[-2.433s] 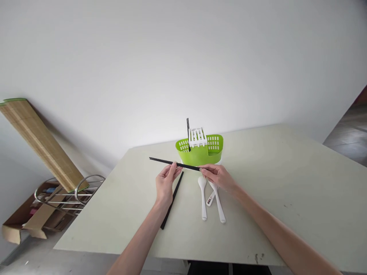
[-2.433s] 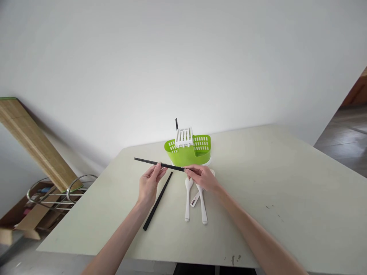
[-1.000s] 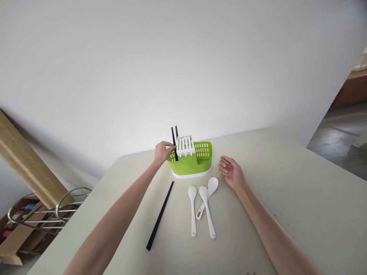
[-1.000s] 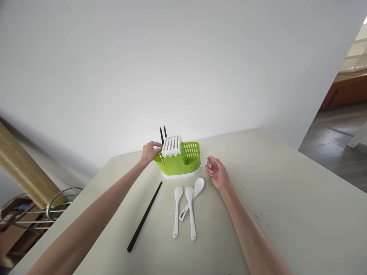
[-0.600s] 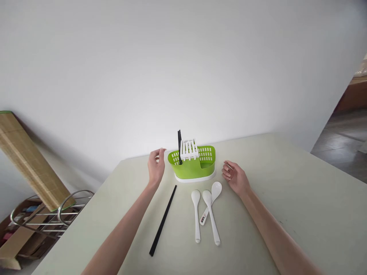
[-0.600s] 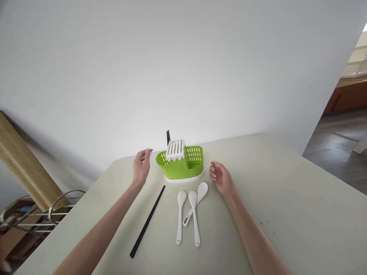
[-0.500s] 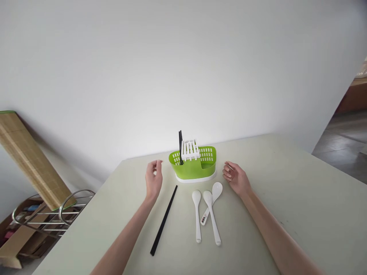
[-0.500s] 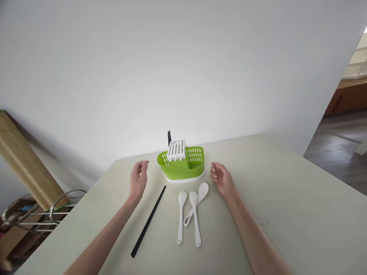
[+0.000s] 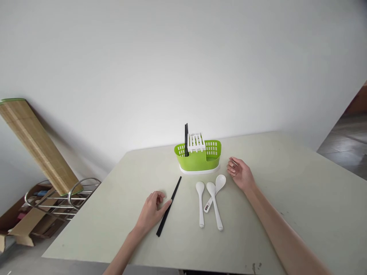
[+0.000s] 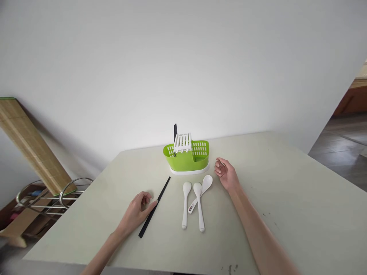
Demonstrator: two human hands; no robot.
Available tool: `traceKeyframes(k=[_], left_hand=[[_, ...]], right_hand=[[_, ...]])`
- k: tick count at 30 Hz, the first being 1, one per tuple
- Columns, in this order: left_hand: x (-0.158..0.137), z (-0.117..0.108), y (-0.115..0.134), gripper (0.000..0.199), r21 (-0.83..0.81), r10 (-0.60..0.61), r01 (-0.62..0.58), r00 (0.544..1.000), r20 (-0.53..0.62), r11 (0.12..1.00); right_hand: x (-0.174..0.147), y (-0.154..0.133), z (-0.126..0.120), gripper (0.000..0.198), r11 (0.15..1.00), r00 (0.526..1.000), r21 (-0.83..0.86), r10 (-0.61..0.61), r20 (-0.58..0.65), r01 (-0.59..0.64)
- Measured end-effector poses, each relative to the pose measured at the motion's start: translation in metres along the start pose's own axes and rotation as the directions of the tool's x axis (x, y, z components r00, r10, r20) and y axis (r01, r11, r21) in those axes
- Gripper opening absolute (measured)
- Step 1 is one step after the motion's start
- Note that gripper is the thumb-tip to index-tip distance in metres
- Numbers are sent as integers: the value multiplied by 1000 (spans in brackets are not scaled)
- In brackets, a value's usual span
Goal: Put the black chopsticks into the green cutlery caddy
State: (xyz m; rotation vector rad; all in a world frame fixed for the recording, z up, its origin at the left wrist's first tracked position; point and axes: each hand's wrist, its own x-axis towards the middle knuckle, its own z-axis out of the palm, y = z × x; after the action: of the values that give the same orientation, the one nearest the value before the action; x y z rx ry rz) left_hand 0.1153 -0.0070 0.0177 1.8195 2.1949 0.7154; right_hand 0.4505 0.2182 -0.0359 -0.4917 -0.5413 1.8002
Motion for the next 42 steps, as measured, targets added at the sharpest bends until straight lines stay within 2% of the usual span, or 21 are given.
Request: traceKeyframes(k=[8, 13, 17, 23, 26, 28, 31, 33, 35, 37, 39, 42], left_hand=[[-3, -11, 5, 35, 4, -37, 37, 990, 133, 999], [-2, -27, 20, 26, 171, -105, 70, 973, 206, 983], [-1, -42, 27, 21, 378, -106, 18, 971, 213, 925], [7, -52, 20, 22, 610, -113, -72, 959, 260, 789], [11, -51, 17, 25, 685, -120, -105, 954, 273, 721], [12, -50, 16, 26, 683, -116, -102, 957, 266, 723], [11, -52, 19, 27, 584, -67, -87, 969, 238, 807], [9, -54, 23, 27, 458, 19, -110, 980, 198, 882], [6, -54, 31, 28, 278, 107, -130, 990, 97, 952], [5, -51, 40, 27, 40, 97, -94, 993, -66, 995], [5, -43, 52, 29, -217, -15, -20, 987, -158, 976], [9, -25, 72, 33, -535, -140, 45, 980, -139, 844]], right_hand=[[-3, 0, -1, 27, 1000, 1000, -19, -19, 2, 19], [-3, 1, -1, 28, 1000, 1000, -3, -14, -5, 14], [-3, 1, 1, 29, 1000, 1000, -1, -9, -3, 9], [-3, -1, 2, 29, 999, 1000, -36, -24, 7, 24], [-4, 1, 4, 29, 993, 999, -104, -46, 24, 48], [-4, 3, 7, 29, 986, 997, -153, -62, 37, 67], [-6, 4, 14, 30, 977, 995, -198, -75, 60, 85], [-9, 3, 19, 29, 978, 992, -192, -62, 108, 82], [-14, -1, 24, 27, 988, 983, -145, -21, 180, 48], [-18, -5, 28, 26, 996, 968, -92, 36, 250, -13], [-23, -7, 31, 28, 994, 947, -77, 93, 309, -72], [-26, -3, 33, 32, 981, 907, -147, 173, 385, -125]])
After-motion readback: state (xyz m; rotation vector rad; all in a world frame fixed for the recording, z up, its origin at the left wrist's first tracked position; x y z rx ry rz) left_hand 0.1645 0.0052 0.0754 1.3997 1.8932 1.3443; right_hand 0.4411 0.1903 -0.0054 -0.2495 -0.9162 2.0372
